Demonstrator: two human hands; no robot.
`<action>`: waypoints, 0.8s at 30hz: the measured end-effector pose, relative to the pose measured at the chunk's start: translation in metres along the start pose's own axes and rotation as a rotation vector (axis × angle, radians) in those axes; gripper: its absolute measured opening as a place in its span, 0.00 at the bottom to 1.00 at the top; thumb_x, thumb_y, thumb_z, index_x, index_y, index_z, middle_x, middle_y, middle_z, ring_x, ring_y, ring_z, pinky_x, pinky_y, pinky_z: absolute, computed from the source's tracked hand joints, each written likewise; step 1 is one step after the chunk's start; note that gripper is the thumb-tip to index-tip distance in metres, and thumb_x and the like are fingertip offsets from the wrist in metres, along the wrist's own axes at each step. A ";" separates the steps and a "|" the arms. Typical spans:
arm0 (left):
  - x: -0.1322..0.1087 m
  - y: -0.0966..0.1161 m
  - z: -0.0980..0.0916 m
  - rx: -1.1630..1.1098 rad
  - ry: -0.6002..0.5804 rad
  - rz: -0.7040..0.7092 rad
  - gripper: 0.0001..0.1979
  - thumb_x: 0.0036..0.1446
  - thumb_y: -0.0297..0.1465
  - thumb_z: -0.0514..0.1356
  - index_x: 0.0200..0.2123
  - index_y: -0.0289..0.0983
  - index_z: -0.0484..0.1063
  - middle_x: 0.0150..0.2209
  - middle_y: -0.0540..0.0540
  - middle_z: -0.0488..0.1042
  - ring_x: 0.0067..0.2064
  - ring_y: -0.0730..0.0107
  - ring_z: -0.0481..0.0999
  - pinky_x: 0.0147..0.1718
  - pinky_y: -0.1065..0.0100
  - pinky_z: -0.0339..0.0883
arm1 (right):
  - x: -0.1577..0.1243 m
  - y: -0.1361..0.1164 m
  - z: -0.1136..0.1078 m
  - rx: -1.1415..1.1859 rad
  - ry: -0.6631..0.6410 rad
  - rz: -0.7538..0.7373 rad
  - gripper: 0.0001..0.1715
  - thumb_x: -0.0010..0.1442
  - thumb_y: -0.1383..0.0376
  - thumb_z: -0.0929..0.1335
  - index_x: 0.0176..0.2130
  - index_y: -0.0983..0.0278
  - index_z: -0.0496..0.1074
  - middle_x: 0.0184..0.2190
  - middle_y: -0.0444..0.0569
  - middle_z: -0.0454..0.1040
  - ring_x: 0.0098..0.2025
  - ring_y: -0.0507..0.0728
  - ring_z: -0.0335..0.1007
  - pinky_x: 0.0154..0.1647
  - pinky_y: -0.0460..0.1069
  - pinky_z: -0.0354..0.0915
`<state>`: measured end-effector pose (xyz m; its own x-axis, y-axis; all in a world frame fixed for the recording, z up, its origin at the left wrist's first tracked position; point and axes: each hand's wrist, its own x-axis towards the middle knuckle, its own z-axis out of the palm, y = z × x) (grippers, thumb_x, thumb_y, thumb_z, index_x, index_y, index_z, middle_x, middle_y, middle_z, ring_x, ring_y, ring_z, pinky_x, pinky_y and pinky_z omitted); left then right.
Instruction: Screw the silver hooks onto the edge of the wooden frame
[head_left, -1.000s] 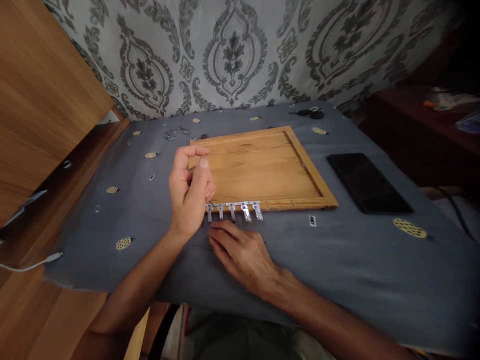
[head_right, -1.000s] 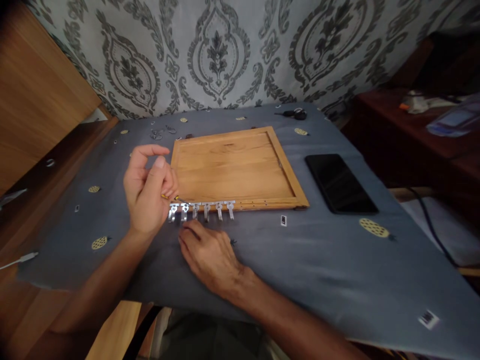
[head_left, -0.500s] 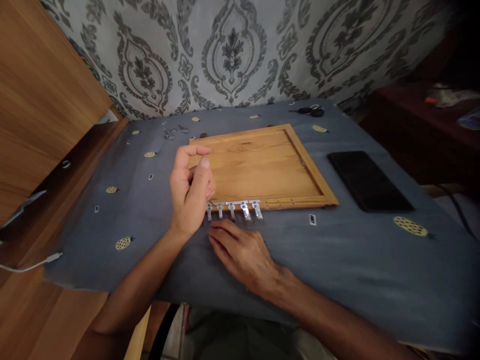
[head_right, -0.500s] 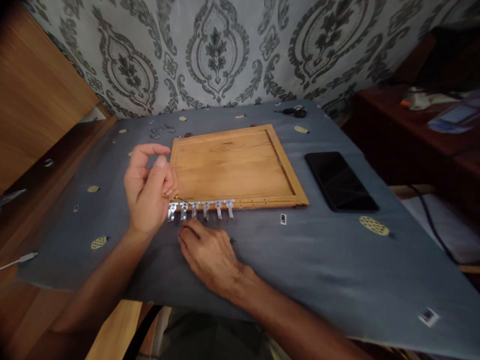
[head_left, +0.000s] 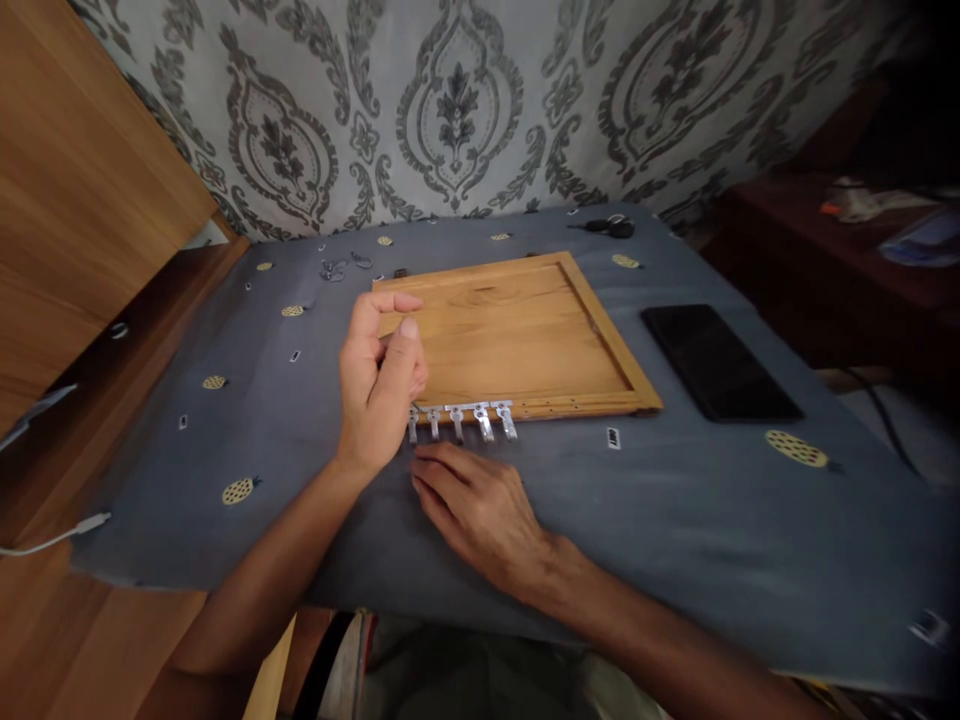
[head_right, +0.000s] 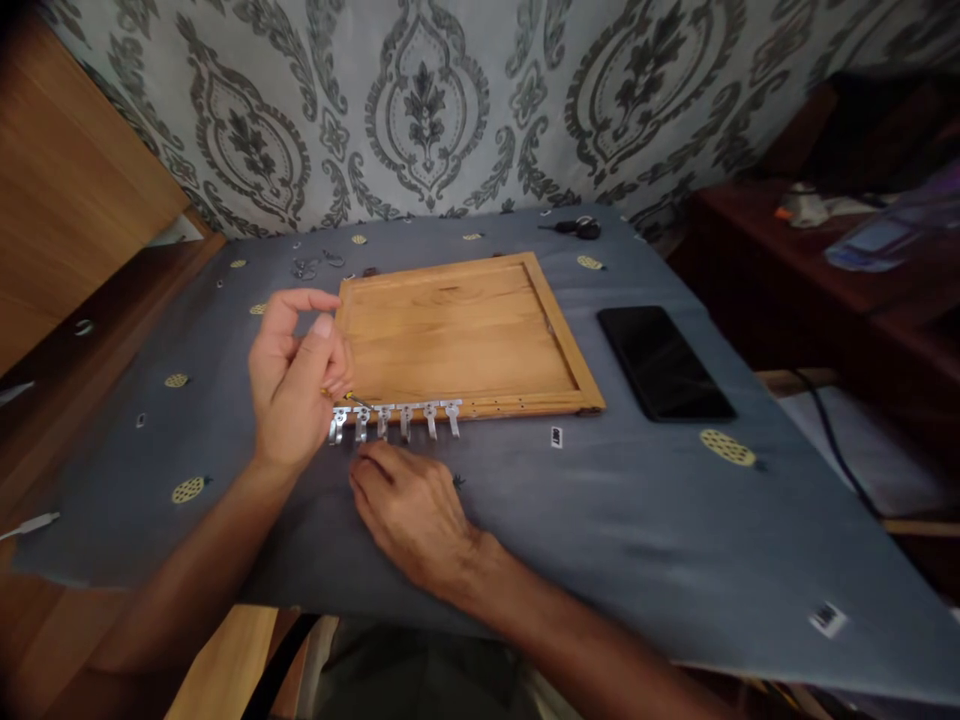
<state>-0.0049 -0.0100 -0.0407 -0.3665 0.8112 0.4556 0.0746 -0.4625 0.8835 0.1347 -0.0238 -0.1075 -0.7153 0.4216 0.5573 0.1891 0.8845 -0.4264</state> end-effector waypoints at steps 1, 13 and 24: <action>0.000 0.000 0.000 -0.004 0.003 -0.004 0.05 0.65 0.35 0.59 0.41 0.41 0.66 0.17 0.59 0.52 0.17 0.79 0.50 0.16 0.75 0.46 | 0.000 0.000 -0.001 0.001 -0.013 0.002 0.15 0.68 0.71 0.61 0.39 0.68 0.77 0.41 0.55 0.81 0.38 0.57 0.79 0.38 0.51 0.76; -0.001 0.004 -0.003 -0.032 0.005 -0.007 0.06 0.64 0.35 0.60 0.41 0.40 0.66 0.17 0.59 0.54 0.17 0.79 0.50 0.16 0.75 0.47 | -0.002 0.003 -0.005 0.060 0.022 -0.051 0.15 0.69 0.71 0.60 0.39 0.69 0.76 0.40 0.55 0.81 0.36 0.56 0.79 0.36 0.50 0.75; 0.006 0.019 -0.010 -0.037 0.080 0.042 0.06 0.63 0.35 0.62 0.39 0.41 0.67 0.16 0.59 0.54 0.17 0.78 0.51 0.15 0.72 0.49 | -0.005 0.004 -0.003 0.122 0.018 -0.047 0.15 0.70 0.70 0.60 0.40 0.68 0.76 0.39 0.54 0.80 0.37 0.55 0.79 0.38 0.49 0.75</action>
<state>-0.0149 -0.0175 -0.0219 -0.4370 0.7601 0.4809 0.0575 -0.5099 0.8583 0.1411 -0.0214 -0.1098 -0.7092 0.3848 0.5908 0.0715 0.8729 -0.4827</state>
